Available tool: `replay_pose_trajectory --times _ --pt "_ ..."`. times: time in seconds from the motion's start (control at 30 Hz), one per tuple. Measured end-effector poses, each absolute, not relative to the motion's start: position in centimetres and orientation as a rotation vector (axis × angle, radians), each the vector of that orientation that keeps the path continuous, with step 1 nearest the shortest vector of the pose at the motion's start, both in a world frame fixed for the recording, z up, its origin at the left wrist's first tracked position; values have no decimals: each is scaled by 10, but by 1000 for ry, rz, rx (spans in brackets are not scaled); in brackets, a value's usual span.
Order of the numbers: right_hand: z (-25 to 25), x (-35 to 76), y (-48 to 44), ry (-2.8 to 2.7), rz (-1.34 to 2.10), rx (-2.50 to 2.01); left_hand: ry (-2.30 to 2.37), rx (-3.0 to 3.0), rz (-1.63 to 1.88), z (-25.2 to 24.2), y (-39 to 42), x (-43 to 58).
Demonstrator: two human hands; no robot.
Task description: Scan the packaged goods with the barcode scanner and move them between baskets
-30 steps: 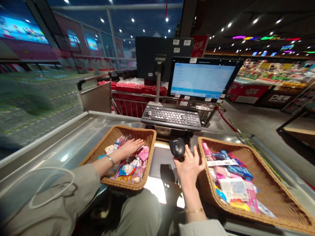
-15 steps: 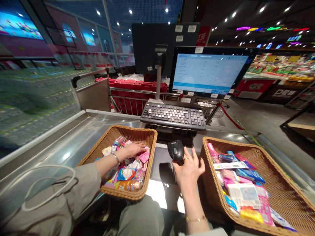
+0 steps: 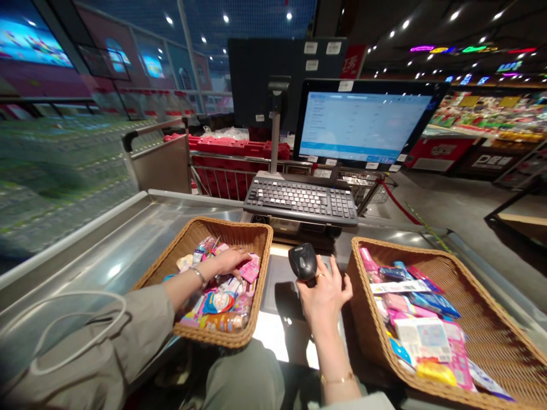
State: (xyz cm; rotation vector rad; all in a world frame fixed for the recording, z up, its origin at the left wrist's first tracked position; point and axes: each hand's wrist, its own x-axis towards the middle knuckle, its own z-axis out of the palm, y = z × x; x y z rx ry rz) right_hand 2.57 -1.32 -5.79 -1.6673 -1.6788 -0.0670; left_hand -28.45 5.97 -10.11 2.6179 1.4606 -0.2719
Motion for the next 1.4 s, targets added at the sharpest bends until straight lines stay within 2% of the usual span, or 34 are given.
replay_pose_trajectory --times 0.23,0.83,1.13,1.4 --pt "-59 25 -12 -1683 -32 -1664 1521 2704 -367 -81 53 -283" --pt "-60 29 -18 -1666 -49 -1594 1955 2884 281 -10 15 -274" --pt "-58 34 -20 -1650 -94 -1526 2102 2872 709 2 7 -257" --pt "-58 36 -21 -1662 -173 -1449 2122 2919 867 8 10 -226"
